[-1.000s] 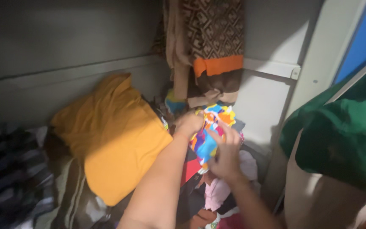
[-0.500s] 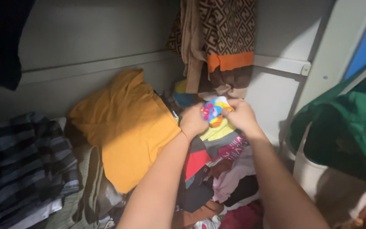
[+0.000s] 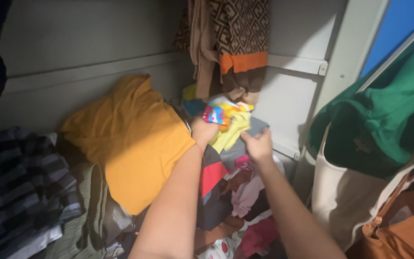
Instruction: The person organizes clothes in a plastic wardrobe, moving garments between shelves and then sitting on the floor to rearrange items inside a bottom drawer.
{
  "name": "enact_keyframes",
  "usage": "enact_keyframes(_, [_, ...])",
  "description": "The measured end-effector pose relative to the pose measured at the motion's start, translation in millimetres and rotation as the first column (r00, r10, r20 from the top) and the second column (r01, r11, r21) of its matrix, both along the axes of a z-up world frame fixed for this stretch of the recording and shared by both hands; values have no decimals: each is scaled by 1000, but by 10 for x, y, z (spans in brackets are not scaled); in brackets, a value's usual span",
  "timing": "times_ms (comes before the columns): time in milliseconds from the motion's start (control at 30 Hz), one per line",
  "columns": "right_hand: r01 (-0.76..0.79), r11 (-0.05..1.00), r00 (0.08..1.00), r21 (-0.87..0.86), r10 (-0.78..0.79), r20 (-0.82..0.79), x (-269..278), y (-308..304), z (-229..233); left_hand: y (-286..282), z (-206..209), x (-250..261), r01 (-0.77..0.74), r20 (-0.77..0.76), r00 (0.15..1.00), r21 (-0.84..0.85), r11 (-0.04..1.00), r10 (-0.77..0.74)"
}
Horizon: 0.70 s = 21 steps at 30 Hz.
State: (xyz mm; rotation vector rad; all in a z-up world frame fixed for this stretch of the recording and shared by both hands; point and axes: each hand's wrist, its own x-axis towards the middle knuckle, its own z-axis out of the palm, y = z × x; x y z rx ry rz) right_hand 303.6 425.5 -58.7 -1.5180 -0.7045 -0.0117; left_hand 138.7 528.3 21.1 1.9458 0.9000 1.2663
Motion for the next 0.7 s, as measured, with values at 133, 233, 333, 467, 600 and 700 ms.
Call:
enact_keyframes(133, [-14,998,954,55,-3,300,-529,100,26,-325,183,-302,518,214,854,-247,819,-475])
enact_keyframes(233, [-384,908,923,169,384,29,-923,-6,41,-557,411,-455,847,590,529,-332,414,-610])
enact_keyframes(333, [-618,643,683,453,724,-97,-1194,50,205,-706,582,-500,678,479,719,-324,659,-504])
enact_keyframes(467, [-531,837,759,131,401,512,-1291,60,301,-688,566,-396,-10,101,995,177,984,-8])
enact_keyframes(600, [-547,831,663,104,354,660,-1120,-32,126,-377,367,-216,-167,-92,980,79,983,174])
enact_keyframes(700, [-509,833,844,218,433,317,-924,-231,15,-185,294,-134,-217,-53,972,172,961,229])
